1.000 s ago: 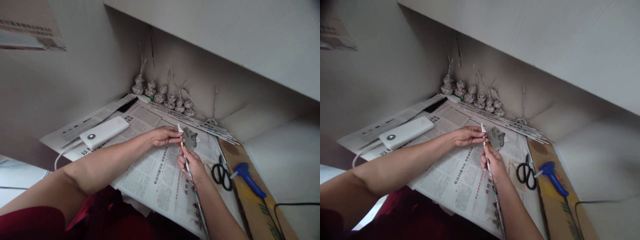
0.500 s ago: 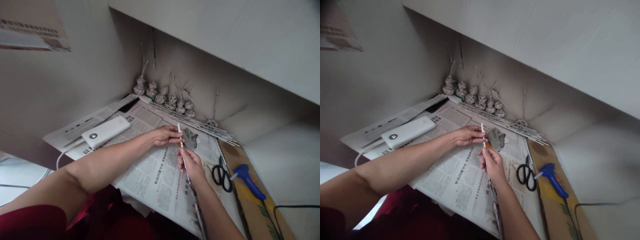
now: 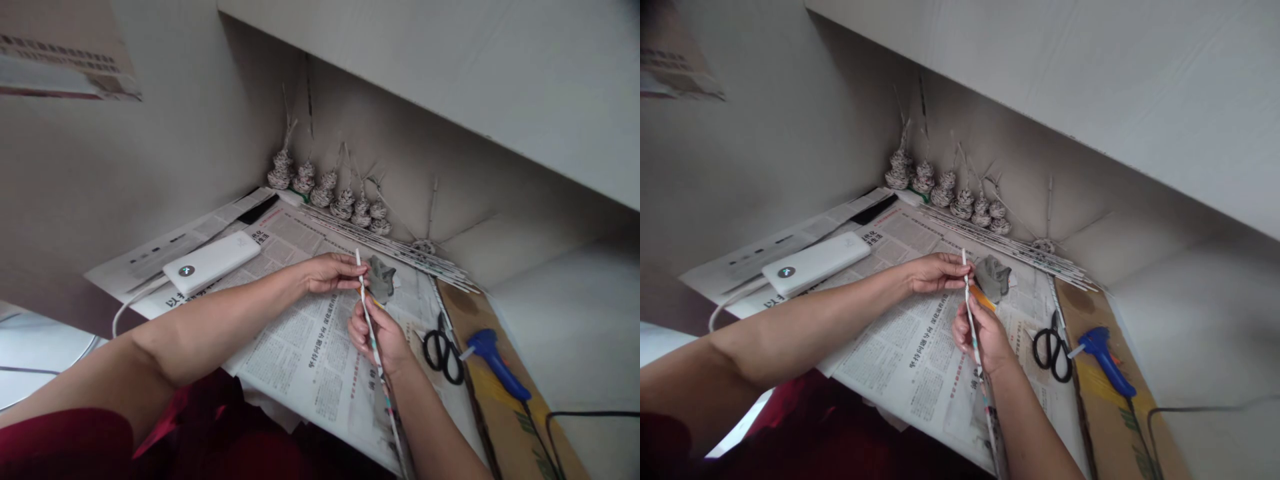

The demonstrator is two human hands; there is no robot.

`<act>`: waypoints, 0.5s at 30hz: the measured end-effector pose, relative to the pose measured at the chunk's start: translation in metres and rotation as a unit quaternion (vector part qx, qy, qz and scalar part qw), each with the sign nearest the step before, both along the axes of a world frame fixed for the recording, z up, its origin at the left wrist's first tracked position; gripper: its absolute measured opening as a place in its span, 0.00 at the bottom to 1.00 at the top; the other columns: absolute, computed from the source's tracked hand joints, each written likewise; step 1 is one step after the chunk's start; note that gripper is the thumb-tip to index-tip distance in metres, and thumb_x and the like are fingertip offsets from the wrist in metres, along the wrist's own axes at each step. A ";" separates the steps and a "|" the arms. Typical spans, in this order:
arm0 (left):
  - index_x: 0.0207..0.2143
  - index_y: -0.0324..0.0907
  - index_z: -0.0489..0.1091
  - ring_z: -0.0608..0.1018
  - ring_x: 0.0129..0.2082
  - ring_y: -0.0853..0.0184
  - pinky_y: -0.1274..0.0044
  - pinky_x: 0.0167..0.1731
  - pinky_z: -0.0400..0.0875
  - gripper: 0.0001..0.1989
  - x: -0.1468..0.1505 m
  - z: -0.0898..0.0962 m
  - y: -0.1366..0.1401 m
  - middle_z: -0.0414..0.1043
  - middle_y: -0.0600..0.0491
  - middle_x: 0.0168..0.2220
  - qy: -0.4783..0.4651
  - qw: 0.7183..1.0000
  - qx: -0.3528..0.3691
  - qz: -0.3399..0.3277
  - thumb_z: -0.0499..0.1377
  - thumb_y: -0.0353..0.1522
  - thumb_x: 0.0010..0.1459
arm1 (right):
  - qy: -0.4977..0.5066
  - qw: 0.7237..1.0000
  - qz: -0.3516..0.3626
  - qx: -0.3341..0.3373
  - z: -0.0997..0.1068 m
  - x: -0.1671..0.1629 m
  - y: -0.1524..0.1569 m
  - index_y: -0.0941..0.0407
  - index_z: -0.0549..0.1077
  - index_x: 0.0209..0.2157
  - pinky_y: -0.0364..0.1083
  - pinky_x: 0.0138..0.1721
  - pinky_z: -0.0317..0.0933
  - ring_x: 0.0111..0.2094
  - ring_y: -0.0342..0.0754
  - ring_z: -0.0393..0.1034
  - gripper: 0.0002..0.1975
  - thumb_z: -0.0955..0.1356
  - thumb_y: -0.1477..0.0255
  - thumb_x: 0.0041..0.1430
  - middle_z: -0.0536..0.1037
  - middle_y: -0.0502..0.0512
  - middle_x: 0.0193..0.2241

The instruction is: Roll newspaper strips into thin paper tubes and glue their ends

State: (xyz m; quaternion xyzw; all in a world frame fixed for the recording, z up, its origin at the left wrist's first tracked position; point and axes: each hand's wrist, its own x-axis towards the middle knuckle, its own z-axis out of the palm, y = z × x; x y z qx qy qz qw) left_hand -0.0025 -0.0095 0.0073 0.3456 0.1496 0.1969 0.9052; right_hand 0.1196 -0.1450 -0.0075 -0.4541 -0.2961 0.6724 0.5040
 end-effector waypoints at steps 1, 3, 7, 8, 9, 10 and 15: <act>0.33 0.33 0.73 0.79 0.31 0.69 0.84 0.30 0.75 0.06 0.000 0.000 0.001 0.74 0.49 0.30 0.000 1.000 0.000 0.008 0.62 0.21 0.50 | -0.046 0.999 -0.016 0.009 -0.001 0.000 0.000 0.55 0.69 0.29 0.38 0.12 0.48 0.14 0.38 0.55 0.17 0.66 0.54 0.53 0.60 0.43 0.15; 0.33 0.33 0.73 0.79 0.30 0.70 0.85 0.29 0.75 0.06 0.001 0.000 0.002 0.74 0.49 0.29 0.008 0.999 -0.002 0.040 0.61 0.21 0.50 | -0.158 0.985 -0.058 0.037 -0.003 0.000 0.000 0.56 0.70 0.31 0.37 0.13 0.51 0.15 0.38 0.58 0.17 0.68 0.56 0.51 0.64 0.44 0.16; 0.32 0.33 0.73 0.79 0.28 0.71 0.85 0.27 0.75 0.05 0.001 0.000 0.005 0.74 0.50 0.29 0.007 0.998 -0.014 0.067 0.60 0.21 0.52 | -0.253 0.961 -0.096 0.066 -0.005 0.001 0.000 0.57 0.71 0.31 0.37 0.14 0.51 0.16 0.38 0.59 0.16 0.68 0.57 0.52 0.65 0.45 0.16; 0.33 0.33 0.73 0.78 0.29 0.71 0.85 0.28 0.75 0.05 0.001 0.000 0.005 0.74 0.50 0.29 0.000 0.998 -0.017 0.060 0.59 0.21 0.52 | -0.226 0.968 -0.087 0.060 -0.005 0.001 0.000 0.57 0.71 0.31 0.37 0.13 0.51 0.15 0.38 0.58 0.16 0.67 0.57 0.53 0.64 0.45 0.15; 0.34 0.33 0.73 0.78 0.29 0.71 0.85 0.29 0.75 0.06 0.001 -0.001 0.005 0.74 0.50 0.30 -0.008 0.998 -0.021 0.051 0.59 0.21 0.53 | -0.183 0.979 -0.072 0.052 -0.005 0.001 0.000 0.57 0.71 0.30 0.37 0.13 0.50 0.14 0.38 0.57 0.16 0.67 0.57 0.54 0.63 0.44 0.15; 0.35 0.33 0.73 0.78 0.29 0.72 0.85 0.30 0.75 0.06 0.001 -0.001 0.005 0.74 0.49 0.30 -0.016 0.999 -0.023 0.043 0.59 0.22 0.53 | -0.130 0.989 -0.055 0.043 -0.004 0.001 -0.001 0.57 0.71 0.30 0.37 0.12 0.49 0.14 0.37 0.56 0.16 0.67 0.58 0.54 0.62 0.44 0.14; 0.39 0.33 0.73 0.79 0.32 0.71 0.83 0.35 0.74 0.08 0.000 -0.001 0.003 0.75 0.47 0.33 -0.046 0.998 -0.018 0.035 0.56 0.25 0.57 | 0.095 0.995 -0.001 0.028 0.001 0.001 -0.001 0.56 0.69 0.27 0.37 0.13 0.47 0.14 0.36 0.52 0.11 0.67 0.63 0.56 0.58 0.43 0.14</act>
